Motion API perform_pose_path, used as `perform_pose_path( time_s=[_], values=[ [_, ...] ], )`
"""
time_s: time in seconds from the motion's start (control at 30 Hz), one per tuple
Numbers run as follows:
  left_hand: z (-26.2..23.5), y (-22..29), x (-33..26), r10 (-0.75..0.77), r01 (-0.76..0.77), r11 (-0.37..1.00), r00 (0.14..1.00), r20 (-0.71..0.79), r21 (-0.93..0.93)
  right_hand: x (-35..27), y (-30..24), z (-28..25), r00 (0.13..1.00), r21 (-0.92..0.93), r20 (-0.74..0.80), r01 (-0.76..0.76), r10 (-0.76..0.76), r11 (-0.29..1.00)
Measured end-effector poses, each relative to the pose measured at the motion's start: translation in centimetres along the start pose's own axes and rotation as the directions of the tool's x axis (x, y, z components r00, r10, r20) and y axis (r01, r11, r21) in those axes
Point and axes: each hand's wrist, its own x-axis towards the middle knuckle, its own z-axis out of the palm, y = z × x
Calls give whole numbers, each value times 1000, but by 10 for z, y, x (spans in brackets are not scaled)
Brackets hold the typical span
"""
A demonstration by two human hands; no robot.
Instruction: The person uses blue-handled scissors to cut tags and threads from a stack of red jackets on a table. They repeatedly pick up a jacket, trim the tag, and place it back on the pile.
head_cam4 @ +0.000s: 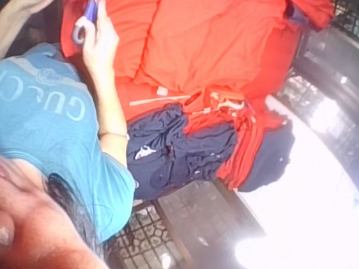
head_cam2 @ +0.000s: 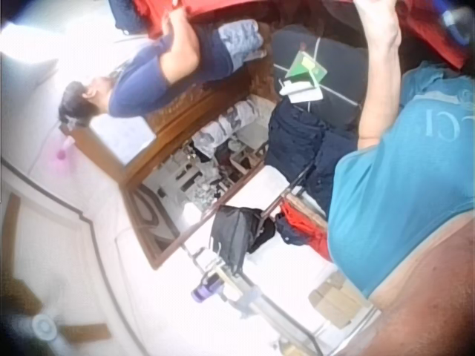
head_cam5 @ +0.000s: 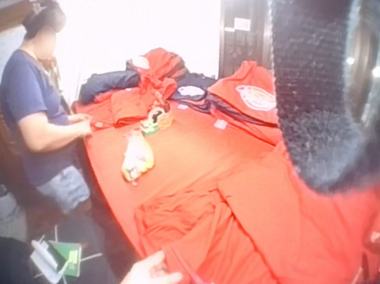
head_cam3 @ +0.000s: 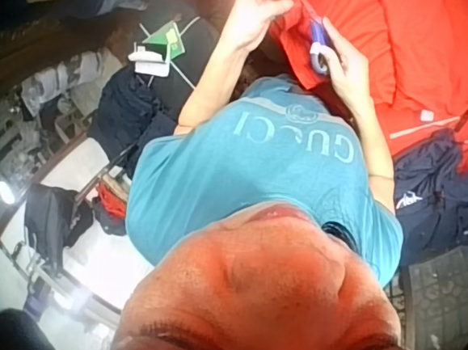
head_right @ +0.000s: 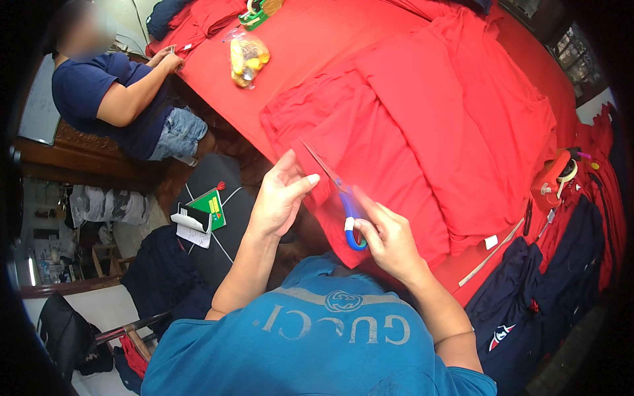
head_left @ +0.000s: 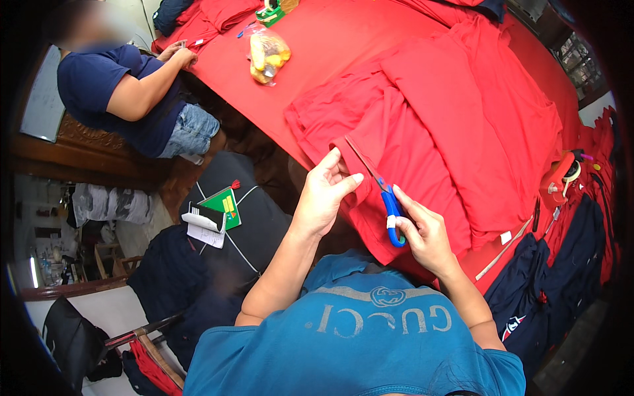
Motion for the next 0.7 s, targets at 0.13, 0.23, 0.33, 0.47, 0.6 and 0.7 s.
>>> perform_pose_path(
  time_s=[0.13,0.23,0.33,0.47,0.6,0.7],
  values=[
    [1,-3,5,63,-70,990,997,-54,-124,0,-1,0,995,-120,-2,97,-98,988],
    [-2,-1,5,90,-91,995,996,-17,-30,1,-10,-2,994,-280,21,109,-108,954],
    [2,0,1,53,-53,998,999,5,23,2,-5,0,982,-284,-25,172,-186,943],
    [1,-1,1,31,-32,999,999,24,28,-1,-2,-3,987,-250,-15,153,-162,956],
    [1,1,2,7,-8,999,1000,27,35,-5,0,-3,997,-155,-8,70,-72,985],
    [1,2,1,-11,8,997,999,40,71,-3,-7,-4,994,-209,-14,103,-109,972]
  ],
)
